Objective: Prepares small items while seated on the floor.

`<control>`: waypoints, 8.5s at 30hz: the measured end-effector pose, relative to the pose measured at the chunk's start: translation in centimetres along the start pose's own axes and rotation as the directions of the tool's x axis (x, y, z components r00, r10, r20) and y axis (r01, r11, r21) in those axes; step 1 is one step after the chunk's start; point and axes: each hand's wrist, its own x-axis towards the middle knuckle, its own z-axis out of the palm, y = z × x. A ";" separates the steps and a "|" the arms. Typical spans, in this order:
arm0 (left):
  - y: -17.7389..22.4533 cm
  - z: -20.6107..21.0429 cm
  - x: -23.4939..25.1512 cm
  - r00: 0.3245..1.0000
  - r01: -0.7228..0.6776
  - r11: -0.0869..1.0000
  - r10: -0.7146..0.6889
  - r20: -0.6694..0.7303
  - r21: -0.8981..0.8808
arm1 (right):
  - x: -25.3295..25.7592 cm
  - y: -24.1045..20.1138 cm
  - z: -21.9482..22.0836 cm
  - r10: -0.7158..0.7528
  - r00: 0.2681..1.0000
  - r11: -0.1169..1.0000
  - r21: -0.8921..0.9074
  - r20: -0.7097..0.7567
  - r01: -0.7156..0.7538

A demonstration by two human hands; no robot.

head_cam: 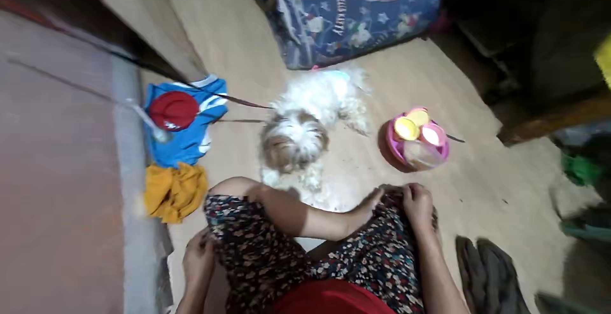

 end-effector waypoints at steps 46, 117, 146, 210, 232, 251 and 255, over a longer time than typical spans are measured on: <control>-27.1 3.8 7.8 0.925 0.161 0.954 -0.056 -0.376 0.253 | -1.7 -50.5 36.9 -0.761 0.458 0.552 0.088 0.460 0.829; -27.3 4.2 7.7 0.922 0.145 0.953 -0.033 -0.387 0.265 | 0.8 -54.2 39.7 -0.403 0.590 0.773 -0.085 0.699 0.628; -6.6 3.1 6.1 0.905 -0.414 0.704 0.248 -0.346 -0.577 | -8.4 -25.0 6.8 -0.428 0.638 0.429 0.765 0.640 -0.480; -2.4 4.3 2.1 0.959 0.269 0.175 -0.141 0.247 -0.947 | -9.7 -19.0 7.4 -0.900 0.406 0.272 0.520 -0.160 0.809; -1.6 6.5 1.5 0.950 -0.307 0.640 0.157 -0.271 -0.704 | -10.5 -20.7 3.7 -0.457 0.818 0.612 0.791 0.349 0.004; -0.6 7.9 1.3 0.947 -0.276 0.623 0.048 -0.316 -0.732 | -9.9 -19.9 3.9 -0.510 0.759 0.577 0.815 0.406 -0.048; -0.9 8.3 1.4 0.920 -0.333 0.692 0.090 -0.381 -0.641 | -10.4 -20.2 4.6 -0.489 0.802 0.555 0.832 0.343 -0.018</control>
